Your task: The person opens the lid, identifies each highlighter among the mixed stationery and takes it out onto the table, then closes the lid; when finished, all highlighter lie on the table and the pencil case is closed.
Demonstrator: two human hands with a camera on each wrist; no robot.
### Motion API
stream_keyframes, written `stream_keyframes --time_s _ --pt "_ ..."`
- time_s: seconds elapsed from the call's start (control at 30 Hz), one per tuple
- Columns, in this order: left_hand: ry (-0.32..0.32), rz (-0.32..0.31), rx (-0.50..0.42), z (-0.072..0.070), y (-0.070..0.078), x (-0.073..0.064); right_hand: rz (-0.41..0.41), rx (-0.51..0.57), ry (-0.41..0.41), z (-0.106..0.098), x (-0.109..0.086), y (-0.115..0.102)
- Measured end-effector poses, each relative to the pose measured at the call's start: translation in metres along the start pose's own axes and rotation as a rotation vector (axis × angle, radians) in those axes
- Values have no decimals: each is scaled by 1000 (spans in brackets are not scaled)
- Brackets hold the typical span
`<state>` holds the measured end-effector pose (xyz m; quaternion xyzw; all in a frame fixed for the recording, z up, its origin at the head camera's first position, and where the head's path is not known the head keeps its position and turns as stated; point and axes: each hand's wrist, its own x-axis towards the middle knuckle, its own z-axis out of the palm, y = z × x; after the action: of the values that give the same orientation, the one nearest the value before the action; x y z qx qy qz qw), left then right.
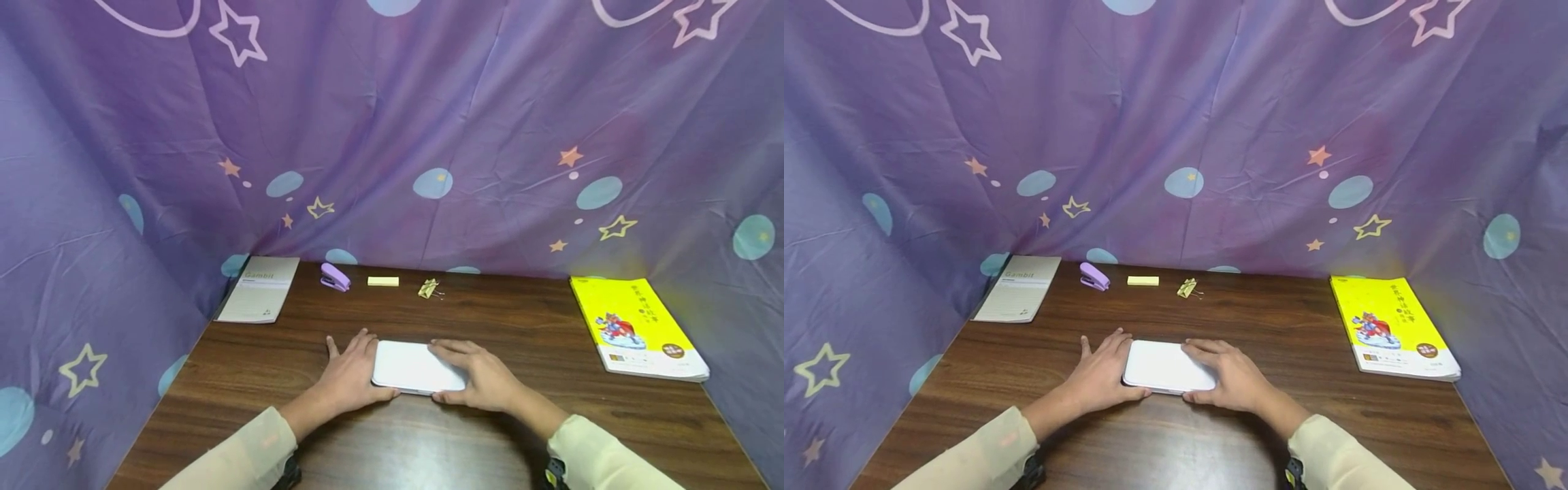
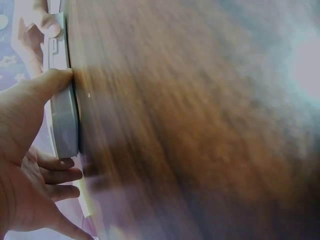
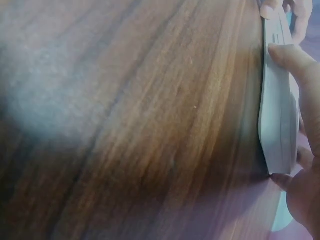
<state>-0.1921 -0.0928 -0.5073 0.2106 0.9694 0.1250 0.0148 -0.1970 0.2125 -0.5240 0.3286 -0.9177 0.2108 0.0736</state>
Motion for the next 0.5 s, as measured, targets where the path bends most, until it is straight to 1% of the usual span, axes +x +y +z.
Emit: stream_keyframes --time_s 0.1,0.2,0.5 --pt "-9 -1 -3 -1 2 0 -19 5 -7 0 1 2" --pt "-17 -8 -10 -2 3 0 -22 2 -23 -1 2 3" --pt "-27 -27 -18 -3 4 1 16 18 -78 -7 7 0"
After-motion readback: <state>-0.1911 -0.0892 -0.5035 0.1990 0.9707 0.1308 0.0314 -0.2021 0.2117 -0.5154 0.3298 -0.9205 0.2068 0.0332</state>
